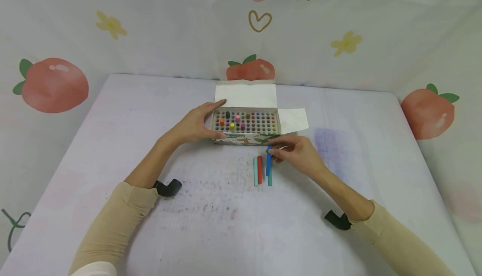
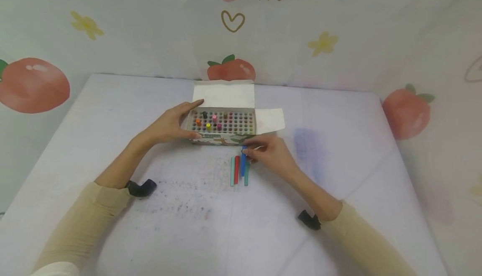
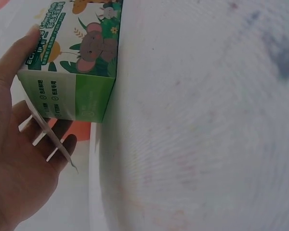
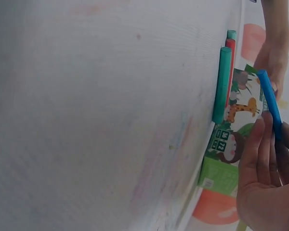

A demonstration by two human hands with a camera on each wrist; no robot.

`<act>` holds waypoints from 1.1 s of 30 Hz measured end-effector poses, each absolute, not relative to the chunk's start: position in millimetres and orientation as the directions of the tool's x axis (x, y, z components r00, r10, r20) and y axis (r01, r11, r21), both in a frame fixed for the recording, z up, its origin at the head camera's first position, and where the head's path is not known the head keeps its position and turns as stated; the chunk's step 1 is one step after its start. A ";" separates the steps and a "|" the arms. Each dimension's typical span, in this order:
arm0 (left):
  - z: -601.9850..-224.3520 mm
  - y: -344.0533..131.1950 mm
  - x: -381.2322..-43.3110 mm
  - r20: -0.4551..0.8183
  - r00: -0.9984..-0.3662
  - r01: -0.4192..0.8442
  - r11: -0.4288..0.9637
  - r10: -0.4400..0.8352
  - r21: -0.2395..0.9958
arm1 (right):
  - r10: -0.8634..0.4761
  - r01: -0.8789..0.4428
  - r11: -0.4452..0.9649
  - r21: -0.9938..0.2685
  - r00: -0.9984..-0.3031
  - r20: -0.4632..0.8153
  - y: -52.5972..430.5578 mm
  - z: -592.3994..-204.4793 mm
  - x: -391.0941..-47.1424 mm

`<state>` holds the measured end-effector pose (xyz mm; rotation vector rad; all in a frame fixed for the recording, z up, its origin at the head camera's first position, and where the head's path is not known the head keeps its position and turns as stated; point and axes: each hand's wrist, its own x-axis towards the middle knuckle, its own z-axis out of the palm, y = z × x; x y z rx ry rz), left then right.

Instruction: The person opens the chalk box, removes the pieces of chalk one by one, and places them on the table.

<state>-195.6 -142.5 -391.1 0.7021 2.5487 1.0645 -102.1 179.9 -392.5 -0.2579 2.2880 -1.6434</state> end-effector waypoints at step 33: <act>-393.5 -142.1 -194.8 -0.047 -0.837 0.342 0.587 0.546 0.734 | -0.289 -0.012 0.599 -0.801 -0.936 -0.202 175.1 -412.9 -105.0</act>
